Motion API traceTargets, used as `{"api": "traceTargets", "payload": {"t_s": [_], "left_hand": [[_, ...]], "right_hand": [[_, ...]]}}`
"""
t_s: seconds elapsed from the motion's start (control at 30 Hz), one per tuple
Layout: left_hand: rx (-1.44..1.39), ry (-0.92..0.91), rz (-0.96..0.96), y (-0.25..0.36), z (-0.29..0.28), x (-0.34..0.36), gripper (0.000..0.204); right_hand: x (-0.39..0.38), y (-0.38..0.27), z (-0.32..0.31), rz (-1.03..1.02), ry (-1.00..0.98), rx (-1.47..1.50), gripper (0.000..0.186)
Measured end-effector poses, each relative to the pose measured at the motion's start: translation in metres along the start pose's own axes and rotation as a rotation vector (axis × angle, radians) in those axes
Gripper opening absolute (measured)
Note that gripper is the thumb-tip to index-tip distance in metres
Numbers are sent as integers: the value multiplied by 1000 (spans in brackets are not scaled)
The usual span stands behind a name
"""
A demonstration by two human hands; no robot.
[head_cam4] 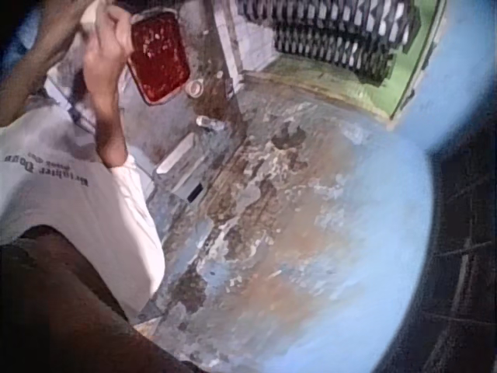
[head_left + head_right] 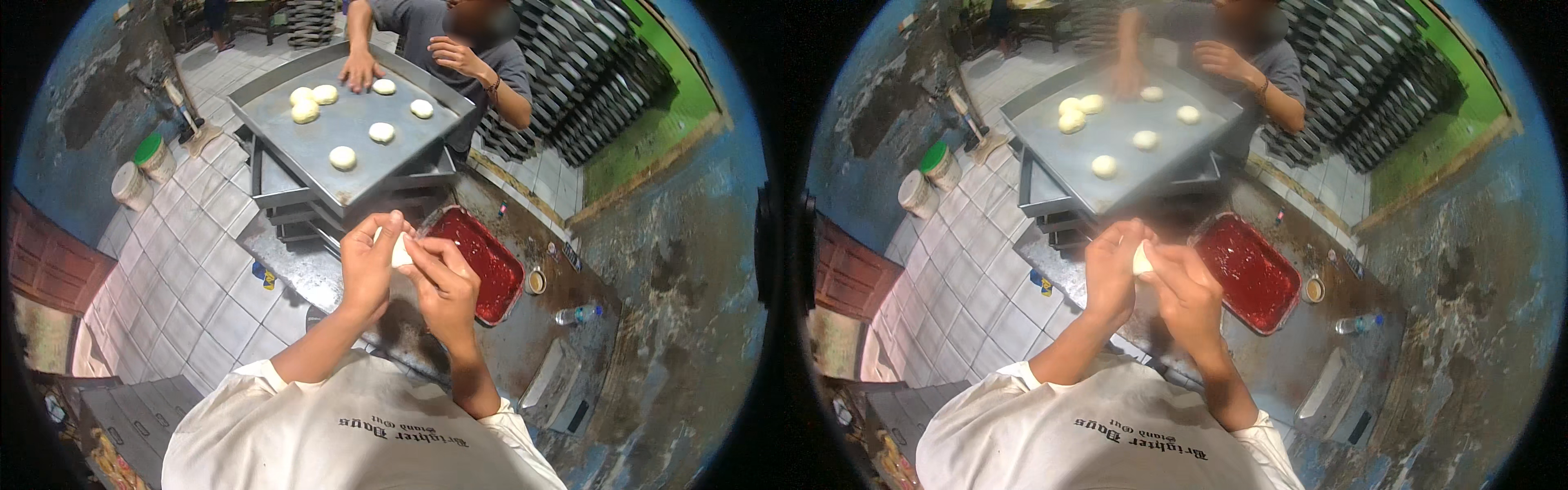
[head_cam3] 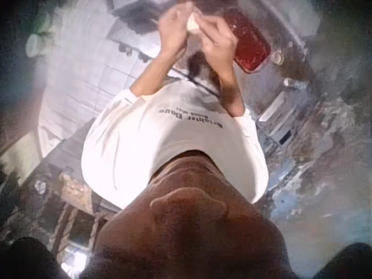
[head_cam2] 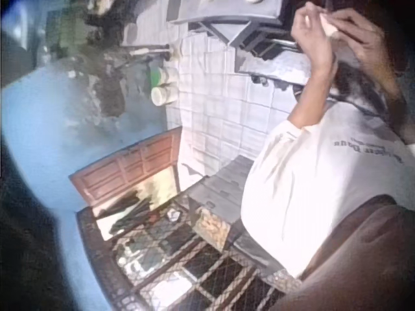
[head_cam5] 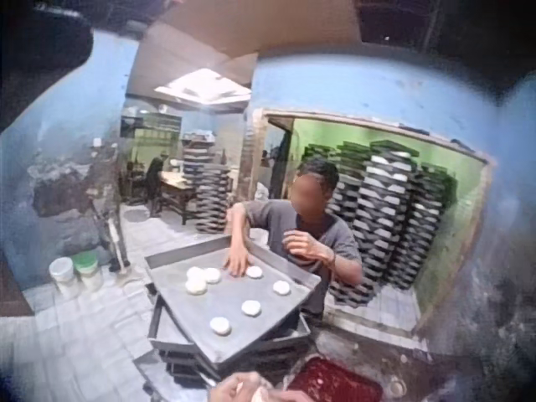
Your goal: The person prepares bread rolls by filling dough with a red substance and placing them on a tray. The person scoops the red filling from a container, places it onto a piece of dough held in one hand, folds the dough over the filling to seal it, and then places the formed roll onto a metal tray alongside others.
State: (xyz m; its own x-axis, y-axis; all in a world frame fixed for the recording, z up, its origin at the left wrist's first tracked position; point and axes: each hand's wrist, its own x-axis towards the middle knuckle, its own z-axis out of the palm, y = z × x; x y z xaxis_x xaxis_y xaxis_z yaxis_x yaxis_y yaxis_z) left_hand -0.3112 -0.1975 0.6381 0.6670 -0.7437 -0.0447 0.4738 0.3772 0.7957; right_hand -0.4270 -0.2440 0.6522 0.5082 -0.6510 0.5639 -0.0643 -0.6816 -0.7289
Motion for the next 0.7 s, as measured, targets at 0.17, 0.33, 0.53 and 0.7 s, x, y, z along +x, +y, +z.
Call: {"api": "traceTargets", "payload": {"t_s": [0.17, 0.33, 0.53, 0.7], "left_hand": [[335, -138, 338, 39, -31, 21, 32], [643, -555, 669, 100, -75, 68, 31], [699, -255, 776, 130, -146, 112, 37], [563, 77, 674, 140, -223, 147, 19]], "right_hand": [[46, 3, 30, 16, -75, 40, 37], [95, -2, 69, 467, -432, 547, 45], [209, -7, 131, 495, -929, 391, 43], [283, 146, 189, -263, -513, -588, 75]]}}
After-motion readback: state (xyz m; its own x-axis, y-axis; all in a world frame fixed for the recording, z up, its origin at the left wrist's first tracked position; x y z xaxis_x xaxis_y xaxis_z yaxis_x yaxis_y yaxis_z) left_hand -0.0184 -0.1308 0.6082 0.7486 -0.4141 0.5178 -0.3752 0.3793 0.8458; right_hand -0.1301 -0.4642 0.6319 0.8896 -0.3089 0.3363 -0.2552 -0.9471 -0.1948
